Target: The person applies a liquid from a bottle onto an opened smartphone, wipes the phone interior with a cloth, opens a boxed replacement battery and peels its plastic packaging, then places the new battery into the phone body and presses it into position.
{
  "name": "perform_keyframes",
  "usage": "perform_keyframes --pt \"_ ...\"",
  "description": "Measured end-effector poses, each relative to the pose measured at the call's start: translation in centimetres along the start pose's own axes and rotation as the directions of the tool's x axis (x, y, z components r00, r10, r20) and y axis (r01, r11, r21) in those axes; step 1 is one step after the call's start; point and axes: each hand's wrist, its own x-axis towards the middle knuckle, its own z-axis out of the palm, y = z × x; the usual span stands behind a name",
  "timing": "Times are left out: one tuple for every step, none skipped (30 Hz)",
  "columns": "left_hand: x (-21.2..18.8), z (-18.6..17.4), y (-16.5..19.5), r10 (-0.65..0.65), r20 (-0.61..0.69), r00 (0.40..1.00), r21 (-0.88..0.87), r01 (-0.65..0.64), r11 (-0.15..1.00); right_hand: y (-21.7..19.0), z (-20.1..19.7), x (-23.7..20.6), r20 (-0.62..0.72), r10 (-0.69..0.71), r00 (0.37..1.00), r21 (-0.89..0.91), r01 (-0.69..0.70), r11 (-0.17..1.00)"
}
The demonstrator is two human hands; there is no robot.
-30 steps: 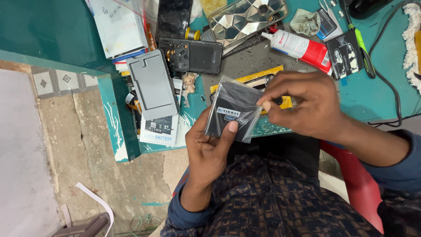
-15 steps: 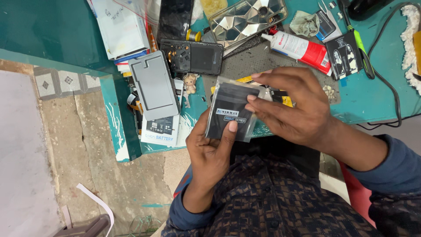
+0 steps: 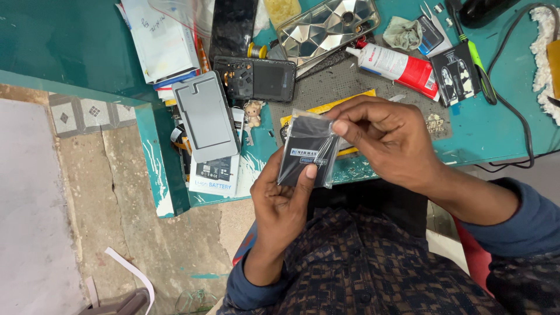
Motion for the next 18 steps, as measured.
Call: perform_keyframes --pt "0.0 0.1 -0.1 -0.032 -0.024 0.999 0.021 0.033 0.999 -0.1 0.1 0.1 -0.015 -0.026 1.000 -0.040 0.025 0.999" --pt "0.0 0.2 -0.2 -0.066 -0.050 0.997 0.040 0.068 0.997 -0.4 0.2 0.2 -0.012 -0.070 0.997 -0.047 0.069 0.996" --pt "-0.1 0.3 -0.2 -0.040 -0.051 0.998 0.000 0.040 0.999 -0.7 0.2 0.3 -0.007 -0.113 0.994 -0.054 0.112 0.992" --pt "0.0 0.3 -0.3 -0.013 -0.050 0.999 -0.039 0.011 0.999 -1.0 0.2 0.4 -0.004 -0.158 0.987 -0.060 0.158 0.986" --pt "0.0 0.3 -0.4 0.014 -0.050 0.999 -0.078 -0.018 0.997 -1.4 -0.1 0.6 0.005 -0.220 0.975 -0.157 0.218 0.963" --pt "0.0 0.3 -0.5 0.009 -0.054 0.998 -0.084 -0.014 0.996 -1.8 -0.7 0.7 0.020 -0.278 0.960 -0.251 0.274 0.928" --pt "0.0 0.1 -0.6 0.005 -0.060 0.998 -0.090 -0.010 0.996 -2.1 -1.2 0.9 0.042 -0.335 0.941 -0.340 0.329 0.881" --pt "0.0 0.0 -0.7 0.001 -0.068 0.998 -0.095 -0.007 0.995 -2.3 -1.5 1.1 0.079 -0.408 0.910 -0.374 0.406 0.833" --pt "0.0 -0.2 -0.7 -0.018 -0.066 0.998 -0.123 0.010 0.992 -2.4 -1.8 1.2 0.115 -0.474 0.873 -0.405 0.477 0.780" --pt "0.0 -0.3 -0.8 -0.037 -0.060 0.997 -0.153 0.027 0.988 -2.4 -2.0 1.2 0.153 -0.535 0.831 -0.437 0.543 0.717" --pt "0.1 -0.4 -0.9 -0.054 -0.053 0.997 -0.183 0.044 0.982 -2.3 -2.1 1.2 0.194 -0.567 0.800 -0.494 0.579 0.649" --pt "0.0 -0.3 -1.0 -0.055 -0.045 0.997 -0.206 0.045 0.978 -2.2 -2.2 1.2 0.238 -0.594 0.768 -0.543 0.613 0.574" --pt "0.0 -0.2 -1.0 -0.054 -0.038 0.998 -0.228 0.044 0.973 -2.1 -2.2 1.2 0.285 -0.617 0.734 -0.586 0.642 0.493" --pt "0.1 -0.1 -1.0 -0.051 -0.031 0.998 -0.250 0.042 0.967 -2.0 -2.1 1.3 0.296 -0.613 0.732 -0.579 0.648 0.494" --pt "0.1 0.1 -1.0 -0.064 -0.051 0.997 -0.302 0.046 0.952 -1.8 -1.9 1.3 0.308 -0.609 0.731 -0.571 0.654 0.496" --pt "0.1 0.5 -1.1 -0.078 -0.070 0.994 -0.353 0.049 0.934 -1.7 -1.8 1.3 0.318 -0.605 0.730 -0.562 0.659 0.500" --pt "0.2 0.9 -1.2 -0.092 -0.087 0.992 -0.403 0.049 0.914 -1.7 -1.6 1.3 0.342 -0.585 0.735 -0.553 0.661 0.507" --pt "0.3 1.5 -1.3 -0.055 -0.109 0.992 -0.345 0.014 0.939 -1.7 -1.5 1.2 0.366 -0.565 0.739 -0.545 0.663 0.513"
